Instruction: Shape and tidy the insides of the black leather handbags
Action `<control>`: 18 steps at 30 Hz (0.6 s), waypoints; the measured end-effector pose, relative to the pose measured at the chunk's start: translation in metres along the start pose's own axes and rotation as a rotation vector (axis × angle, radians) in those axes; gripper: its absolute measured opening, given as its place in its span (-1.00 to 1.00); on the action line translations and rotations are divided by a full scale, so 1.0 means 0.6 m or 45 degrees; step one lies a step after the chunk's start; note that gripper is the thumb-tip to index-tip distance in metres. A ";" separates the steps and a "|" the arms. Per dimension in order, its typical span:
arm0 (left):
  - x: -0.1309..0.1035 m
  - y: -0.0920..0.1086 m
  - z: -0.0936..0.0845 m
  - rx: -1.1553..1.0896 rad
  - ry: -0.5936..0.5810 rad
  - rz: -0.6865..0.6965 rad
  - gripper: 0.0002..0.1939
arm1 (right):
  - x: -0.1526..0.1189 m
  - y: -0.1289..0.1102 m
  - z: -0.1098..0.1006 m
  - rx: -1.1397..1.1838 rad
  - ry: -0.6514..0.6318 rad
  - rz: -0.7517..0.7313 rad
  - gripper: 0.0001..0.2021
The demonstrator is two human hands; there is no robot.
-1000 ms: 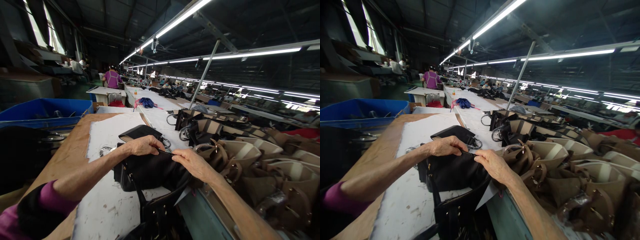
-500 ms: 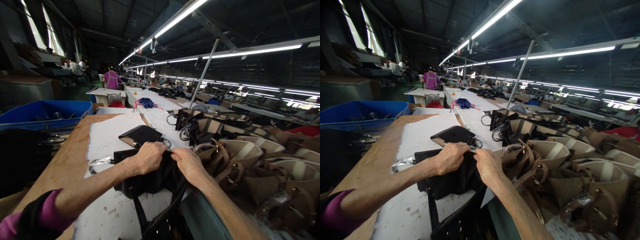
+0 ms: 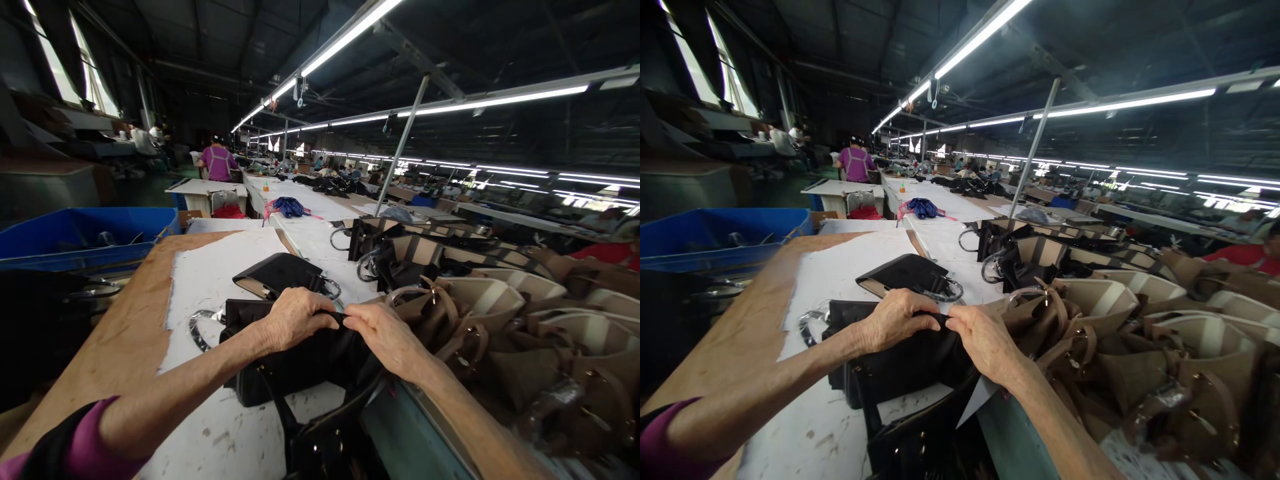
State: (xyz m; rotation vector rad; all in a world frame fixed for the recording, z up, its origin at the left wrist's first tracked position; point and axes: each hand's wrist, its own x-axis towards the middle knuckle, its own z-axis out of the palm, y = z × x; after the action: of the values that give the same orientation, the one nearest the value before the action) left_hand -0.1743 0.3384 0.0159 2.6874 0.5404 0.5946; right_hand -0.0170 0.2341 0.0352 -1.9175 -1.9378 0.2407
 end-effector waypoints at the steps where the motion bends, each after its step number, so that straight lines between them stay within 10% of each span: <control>1: 0.001 -0.001 0.000 -0.014 -0.010 -0.002 -0.79 | 0.000 0.001 0.001 -0.001 -0.004 -0.004 -0.72; 18: -0.007 0.022 0.002 0.198 0.024 0.066 -0.80 | -0.007 -0.012 0.001 -0.210 -0.001 -0.108 -0.73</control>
State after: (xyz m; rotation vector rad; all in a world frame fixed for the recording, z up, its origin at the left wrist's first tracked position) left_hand -0.1738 0.3250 0.0186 2.8526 0.5436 0.6156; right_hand -0.0238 0.2298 0.0370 -1.9298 -2.0919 0.0592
